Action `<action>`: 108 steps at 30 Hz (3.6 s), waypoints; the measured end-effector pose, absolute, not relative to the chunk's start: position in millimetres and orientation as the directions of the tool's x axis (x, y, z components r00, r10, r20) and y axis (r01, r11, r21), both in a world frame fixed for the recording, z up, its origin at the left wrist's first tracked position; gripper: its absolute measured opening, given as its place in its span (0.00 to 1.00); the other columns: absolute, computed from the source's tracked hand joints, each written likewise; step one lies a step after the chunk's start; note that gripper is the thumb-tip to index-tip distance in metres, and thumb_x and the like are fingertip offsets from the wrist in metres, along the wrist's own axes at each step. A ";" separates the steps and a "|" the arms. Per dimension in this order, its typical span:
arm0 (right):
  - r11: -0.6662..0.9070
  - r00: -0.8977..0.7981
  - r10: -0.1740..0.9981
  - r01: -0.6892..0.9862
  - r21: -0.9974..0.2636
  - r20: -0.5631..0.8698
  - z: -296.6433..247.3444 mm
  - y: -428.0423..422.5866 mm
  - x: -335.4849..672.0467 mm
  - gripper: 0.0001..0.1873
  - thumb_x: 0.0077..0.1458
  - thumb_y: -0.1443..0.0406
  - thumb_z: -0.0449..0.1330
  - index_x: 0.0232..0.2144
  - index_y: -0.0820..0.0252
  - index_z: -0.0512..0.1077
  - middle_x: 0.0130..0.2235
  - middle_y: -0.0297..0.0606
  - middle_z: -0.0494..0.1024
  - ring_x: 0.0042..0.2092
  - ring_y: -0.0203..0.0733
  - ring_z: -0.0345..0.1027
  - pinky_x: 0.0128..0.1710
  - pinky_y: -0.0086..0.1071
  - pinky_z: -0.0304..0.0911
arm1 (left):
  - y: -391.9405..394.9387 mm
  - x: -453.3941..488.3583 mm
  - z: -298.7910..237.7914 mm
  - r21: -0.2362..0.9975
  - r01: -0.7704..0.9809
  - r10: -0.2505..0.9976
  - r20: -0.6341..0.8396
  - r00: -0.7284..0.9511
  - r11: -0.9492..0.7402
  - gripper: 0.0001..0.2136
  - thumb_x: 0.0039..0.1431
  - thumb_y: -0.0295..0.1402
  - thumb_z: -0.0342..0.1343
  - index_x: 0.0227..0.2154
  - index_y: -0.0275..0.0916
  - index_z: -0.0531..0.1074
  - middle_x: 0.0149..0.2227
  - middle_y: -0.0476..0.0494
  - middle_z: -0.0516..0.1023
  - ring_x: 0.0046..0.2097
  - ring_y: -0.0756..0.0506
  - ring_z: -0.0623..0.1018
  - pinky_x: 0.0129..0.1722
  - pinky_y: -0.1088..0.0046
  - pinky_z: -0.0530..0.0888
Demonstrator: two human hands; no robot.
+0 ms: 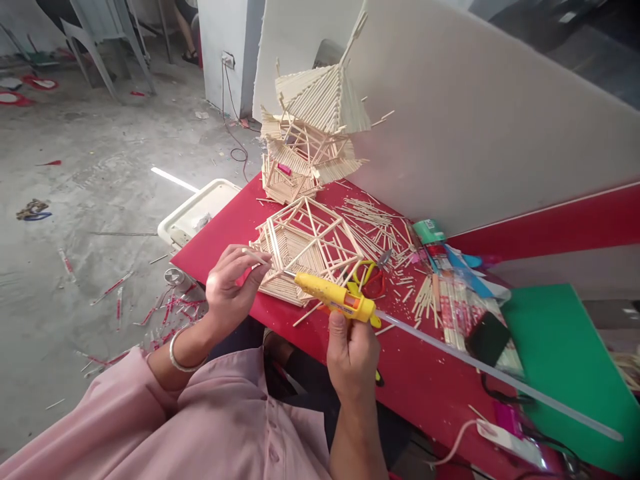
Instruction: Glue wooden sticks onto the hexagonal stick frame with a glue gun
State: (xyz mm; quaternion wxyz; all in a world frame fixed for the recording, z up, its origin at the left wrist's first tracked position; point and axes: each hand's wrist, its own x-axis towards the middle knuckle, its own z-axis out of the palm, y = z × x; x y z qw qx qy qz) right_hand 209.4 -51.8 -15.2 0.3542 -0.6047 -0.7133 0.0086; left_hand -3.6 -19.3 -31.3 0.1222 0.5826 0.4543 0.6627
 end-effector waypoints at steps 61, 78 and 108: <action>0.318 -0.059 0.842 0.858 -0.404 0.537 -17.8 -53.4 207.6 0.23 0.68 0.52 0.49 0.42 0.63 0.76 0.35 0.48 0.82 0.37 0.49 0.78 0.35 0.36 0.69 | -1.7 -16.2 -49.7 0.653 0.430 0.680 0.724 -0.114 -0.623 0.08 0.64 0.25 0.56 0.42 0.41 0.77 0.41 0.43 0.85 0.42 0.45 0.80 0.43 0.65 0.79; 0.387 -0.116 0.776 0.864 -0.323 0.619 -14.6 -53.1 204.1 0.18 0.68 0.57 0.52 0.42 0.63 0.75 0.36 0.47 0.82 0.36 0.48 0.78 0.35 0.35 0.70 | 0.1 -15.1 -49.6 0.584 0.467 0.627 0.775 -0.079 -0.663 0.08 0.63 0.24 0.56 0.42 0.41 0.75 0.41 0.43 0.85 0.41 0.45 0.80 0.42 0.64 0.79; 0.374 -0.212 0.741 0.918 -0.130 0.637 12.4 -51.5 199.8 0.17 0.66 0.57 0.55 0.37 0.63 0.76 0.30 0.43 0.81 0.30 0.43 0.75 0.30 0.31 0.65 | -0.6 -15.3 -51.9 0.603 0.465 0.644 0.760 -0.088 -0.648 0.08 0.63 0.25 0.56 0.42 0.42 0.76 0.41 0.43 0.85 0.41 0.45 0.80 0.42 0.63 0.79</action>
